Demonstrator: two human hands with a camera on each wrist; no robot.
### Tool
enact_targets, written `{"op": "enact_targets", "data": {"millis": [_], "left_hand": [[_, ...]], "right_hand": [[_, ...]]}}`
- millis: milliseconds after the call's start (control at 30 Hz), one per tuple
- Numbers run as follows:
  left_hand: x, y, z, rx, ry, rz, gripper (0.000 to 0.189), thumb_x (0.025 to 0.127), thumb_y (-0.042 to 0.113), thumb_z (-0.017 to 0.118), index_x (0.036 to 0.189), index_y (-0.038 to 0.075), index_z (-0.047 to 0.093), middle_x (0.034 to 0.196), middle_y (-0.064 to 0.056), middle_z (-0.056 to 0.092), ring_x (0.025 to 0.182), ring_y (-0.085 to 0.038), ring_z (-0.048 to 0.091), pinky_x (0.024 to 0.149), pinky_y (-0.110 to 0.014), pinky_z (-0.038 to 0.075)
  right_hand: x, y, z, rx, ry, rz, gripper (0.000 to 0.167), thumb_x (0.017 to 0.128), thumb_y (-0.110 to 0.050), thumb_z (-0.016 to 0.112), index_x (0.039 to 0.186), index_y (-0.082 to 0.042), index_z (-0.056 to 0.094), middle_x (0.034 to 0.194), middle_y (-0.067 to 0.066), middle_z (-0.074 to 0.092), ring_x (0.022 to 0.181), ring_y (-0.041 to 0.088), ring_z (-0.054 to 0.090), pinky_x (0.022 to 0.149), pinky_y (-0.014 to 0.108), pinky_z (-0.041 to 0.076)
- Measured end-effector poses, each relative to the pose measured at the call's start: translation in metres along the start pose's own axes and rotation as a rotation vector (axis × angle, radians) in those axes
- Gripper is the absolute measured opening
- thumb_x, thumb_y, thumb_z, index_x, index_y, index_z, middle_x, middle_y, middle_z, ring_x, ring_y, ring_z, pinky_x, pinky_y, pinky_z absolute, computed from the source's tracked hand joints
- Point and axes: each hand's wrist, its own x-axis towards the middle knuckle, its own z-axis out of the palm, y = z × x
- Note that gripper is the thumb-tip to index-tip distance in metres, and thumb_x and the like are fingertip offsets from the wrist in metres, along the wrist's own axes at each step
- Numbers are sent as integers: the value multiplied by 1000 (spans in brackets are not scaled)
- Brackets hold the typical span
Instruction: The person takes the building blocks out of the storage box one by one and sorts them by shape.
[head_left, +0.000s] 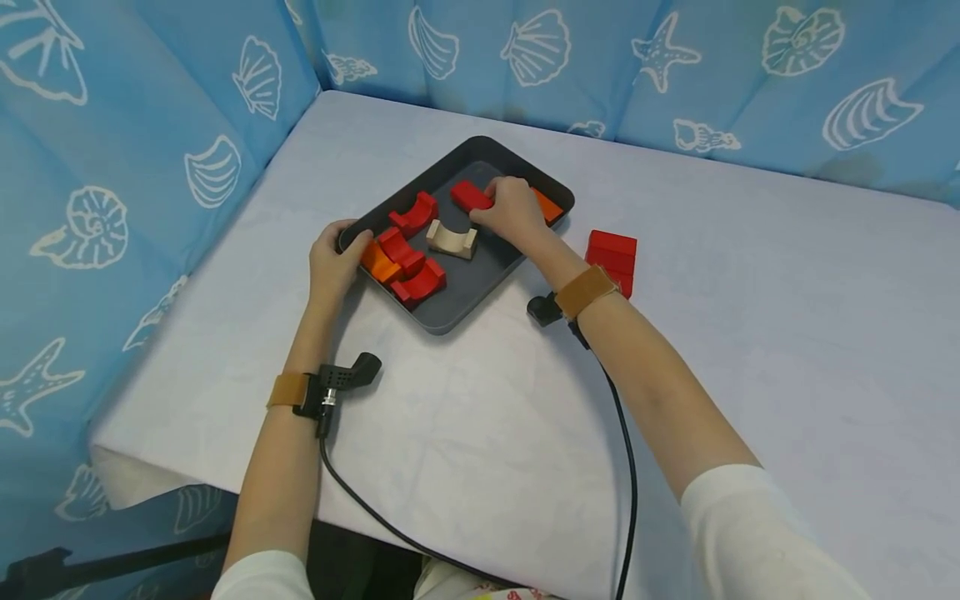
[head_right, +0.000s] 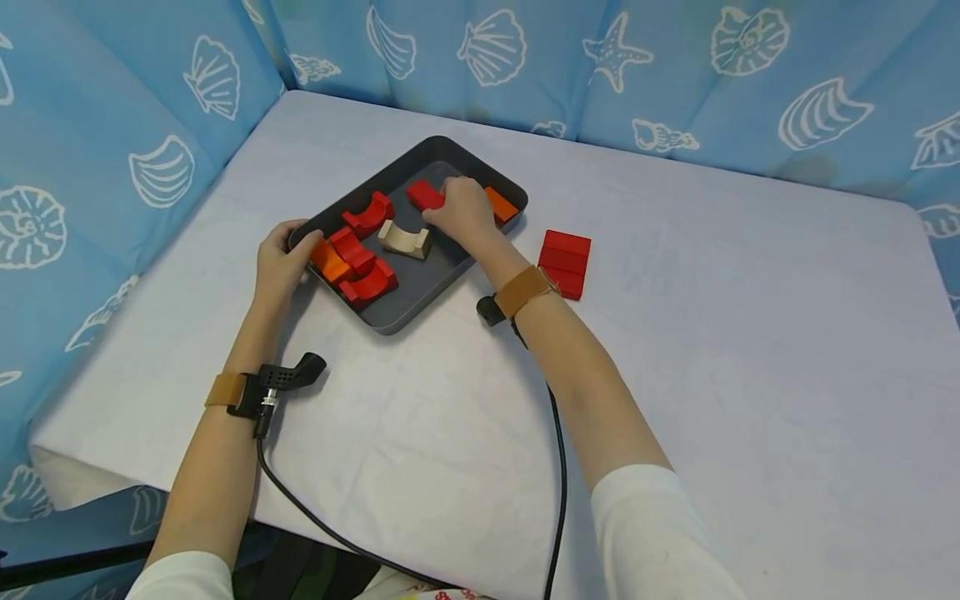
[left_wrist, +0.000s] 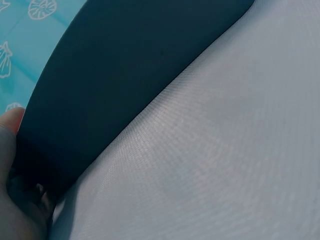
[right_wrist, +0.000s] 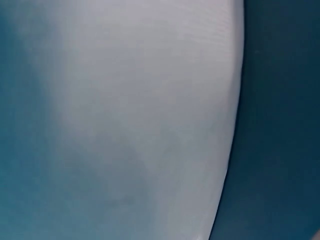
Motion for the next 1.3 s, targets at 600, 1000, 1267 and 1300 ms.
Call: {"op": "enact_targets", "data": {"millis": [600, 1000, 1267, 1300], "left_hand": [[-2, 2, -2, 34, -7, -1, 41, 86, 27, 56, 117, 0, 54, 111, -14, 53, 86, -16, 44, 66, -20, 38], [-2, 2, 0, 34, 5, -23, 41, 86, 28, 55, 117, 1, 54, 111, -13, 53, 85, -16, 44, 64, -21, 38], [-2, 3, 1, 21, 3, -16, 41, 85, 27, 55, 116, 0, 54, 111, -13, 53, 86, -16, 44, 66, -21, 38], [-2, 3, 1, 19, 4, -17, 41, 85, 28, 55, 116, 1, 54, 111, -13, 53, 86, -16, 44, 66, -21, 38]], "right_hand": [[-21, 5, -6, 67, 1, -63, 37, 82, -23, 63, 107, 3, 56, 99, 12, 53, 84, 21, 49, 73, 30, 42], [-33, 14, -13, 90, 25, -111, 32, 81, -19, 63, 104, 3, 58, 98, 12, 56, 87, 21, 50, 75, 30, 43], [-41, 24, -23, 94, 52, -138, 31, 80, -18, 62, 103, 3, 58, 97, 12, 56, 85, 21, 49, 74, 30, 44], [-42, 25, -24, 95, 56, -147, 31, 80, -18, 62, 103, 4, 59, 97, 13, 56, 85, 22, 48, 74, 30, 44]]}}
